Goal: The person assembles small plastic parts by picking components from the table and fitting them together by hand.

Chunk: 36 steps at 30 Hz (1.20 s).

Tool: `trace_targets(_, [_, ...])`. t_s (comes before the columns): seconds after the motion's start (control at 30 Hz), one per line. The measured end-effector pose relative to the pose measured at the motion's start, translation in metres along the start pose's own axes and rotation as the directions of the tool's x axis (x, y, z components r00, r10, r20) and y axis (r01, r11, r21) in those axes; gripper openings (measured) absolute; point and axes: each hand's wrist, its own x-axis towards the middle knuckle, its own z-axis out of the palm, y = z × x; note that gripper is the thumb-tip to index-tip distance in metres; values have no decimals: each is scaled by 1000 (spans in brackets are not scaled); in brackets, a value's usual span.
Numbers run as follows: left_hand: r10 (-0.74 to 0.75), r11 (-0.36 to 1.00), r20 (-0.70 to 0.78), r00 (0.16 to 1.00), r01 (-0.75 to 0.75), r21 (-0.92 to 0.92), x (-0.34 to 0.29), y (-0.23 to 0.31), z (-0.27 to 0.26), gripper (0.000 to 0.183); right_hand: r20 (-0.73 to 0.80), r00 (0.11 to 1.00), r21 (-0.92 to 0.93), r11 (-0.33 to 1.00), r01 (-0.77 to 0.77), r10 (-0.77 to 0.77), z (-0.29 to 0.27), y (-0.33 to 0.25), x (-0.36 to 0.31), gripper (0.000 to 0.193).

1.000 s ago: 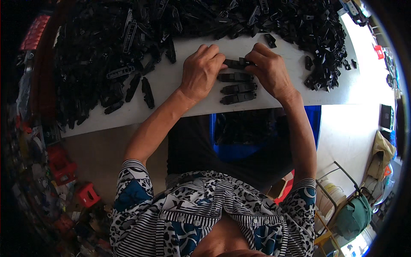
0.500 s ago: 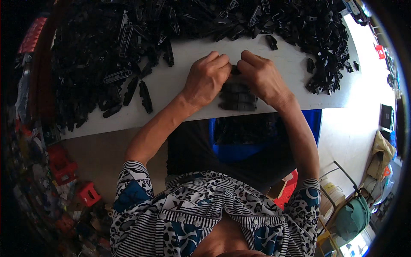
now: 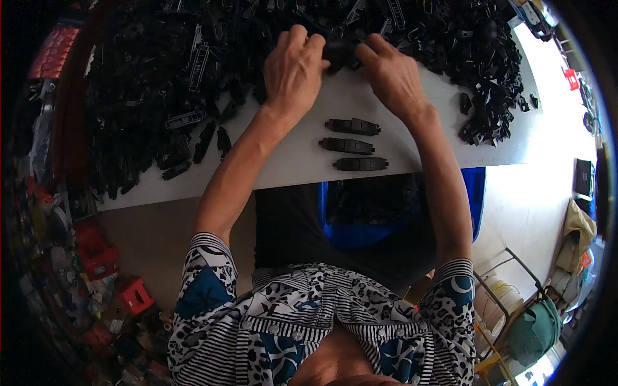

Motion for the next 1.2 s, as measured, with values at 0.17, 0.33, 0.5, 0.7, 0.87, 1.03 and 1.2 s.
trace_targets(0.17, [14,994,104,995,-3,-108,-22,16,-5,30,69,998,-19,1000,14,-12,-1,-1,-20,12])
trace_targets(0.33, [-95,957,288,953,167,-238,-30,21,-4,34,131,988,-6,997,-79,79,-13,4,-33,14])
trace_targets(0.5, [-80,945,321,944,174,-276,-32,23,-6,39,65,985,148,975,-166,157,-16,0,-32,23])
trace_targets(0.7, [1,875,321,947,155,-459,-37,15,-1,27,81,994,58,996,65,-70,-10,3,-23,33])
trace_targets(0.87, [-4,885,352,936,168,-435,-36,13,-9,25,115,993,-82,995,49,-39,-17,4,-27,32])
trace_targets(1.03, [49,972,330,943,31,-232,-40,15,-7,28,148,989,-109,994,-8,24,-34,23,-37,24])
trace_targets(1.2, [1,952,228,974,70,-299,-44,20,-9,33,-49,953,135,947,-291,299,-48,20,-42,10])
